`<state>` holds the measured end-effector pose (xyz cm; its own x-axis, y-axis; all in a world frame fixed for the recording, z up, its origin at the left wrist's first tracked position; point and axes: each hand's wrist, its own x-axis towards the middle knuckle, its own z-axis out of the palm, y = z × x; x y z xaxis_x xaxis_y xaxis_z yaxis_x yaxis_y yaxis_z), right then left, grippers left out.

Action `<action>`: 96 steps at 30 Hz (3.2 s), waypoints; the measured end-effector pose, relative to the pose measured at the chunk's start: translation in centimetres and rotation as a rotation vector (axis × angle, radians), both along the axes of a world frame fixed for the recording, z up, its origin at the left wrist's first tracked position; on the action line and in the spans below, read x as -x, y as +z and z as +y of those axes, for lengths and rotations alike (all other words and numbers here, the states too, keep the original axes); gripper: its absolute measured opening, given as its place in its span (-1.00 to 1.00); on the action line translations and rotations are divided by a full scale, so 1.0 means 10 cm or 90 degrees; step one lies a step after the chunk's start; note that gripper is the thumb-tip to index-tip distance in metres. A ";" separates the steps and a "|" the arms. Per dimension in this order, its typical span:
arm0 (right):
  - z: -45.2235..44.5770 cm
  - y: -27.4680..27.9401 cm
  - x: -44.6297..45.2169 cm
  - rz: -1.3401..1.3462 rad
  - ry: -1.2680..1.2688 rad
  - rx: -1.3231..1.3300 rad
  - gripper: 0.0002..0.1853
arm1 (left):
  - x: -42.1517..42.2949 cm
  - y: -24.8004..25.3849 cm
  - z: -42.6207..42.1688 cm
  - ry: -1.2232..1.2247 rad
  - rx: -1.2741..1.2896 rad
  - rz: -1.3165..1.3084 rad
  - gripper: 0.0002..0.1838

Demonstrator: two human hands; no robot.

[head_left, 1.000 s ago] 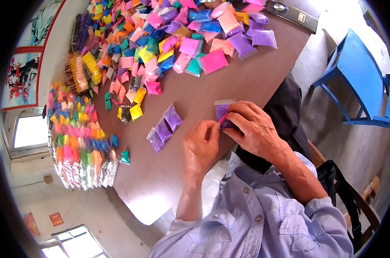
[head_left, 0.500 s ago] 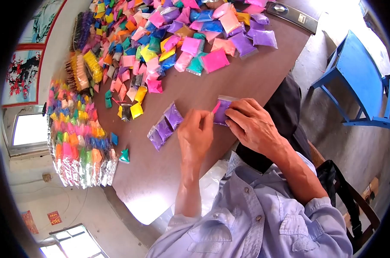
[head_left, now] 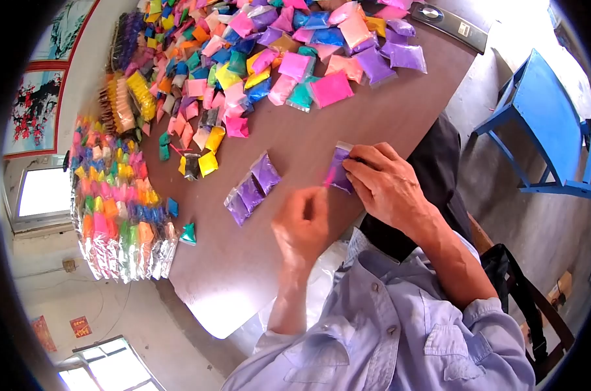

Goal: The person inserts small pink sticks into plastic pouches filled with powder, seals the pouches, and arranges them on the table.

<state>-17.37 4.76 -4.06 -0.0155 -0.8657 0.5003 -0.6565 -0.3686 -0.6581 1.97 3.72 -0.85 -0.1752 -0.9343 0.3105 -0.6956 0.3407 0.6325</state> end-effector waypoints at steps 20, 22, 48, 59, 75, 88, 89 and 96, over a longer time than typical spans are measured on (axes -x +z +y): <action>-0.03 -0.01 -0.04 -0.010 -0.026 -0.007 -0.87 | -0.05 -0.22 0.11 -0.035 0.049 -0.062 -0.92; -0.02 -0.01 -0.04 -0.005 -0.027 -0.011 -0.87 | -0.13 -0.24 0.06 0.007 0.045 -0.060 -0.91; 0.19 -0.06 -0.15 0.026 -0.033 0.052 -0.69 | 0.01 0.08 -0.46 -0.102 0.031 -0.097 -0.93; 0.18 -0.04 -0.10 0.030 -0.011 0.037 -0.64 | 0.07 0.03 -0.33 -0.119 0.058 -0.079 -0.93; 0.17 -0.07 -0.08 0.034 -0.005 0.056 -0.65 | 0.15 0.10 -0.43 -0.167 -0.004 -0.109 -0.93; 0.17 -0.09 -0.08 0.030 -0.008 0.068 -0.63 | 0.20 0.11 -0.61 -0.201 -0.003 -0.126 -0.93; 0.17 -0.09 -0.09 0.029 -0.010 0.071 -0.63 | 0.20 0.09 -0.63 -0.198 0.006 -0.163 -0.94; 0.15 -0.05 -0.09 0.021 -0.017 0.070 -0.68 | -0.21 0.14 -0.81 0.006 0.134 -0.090 -0.91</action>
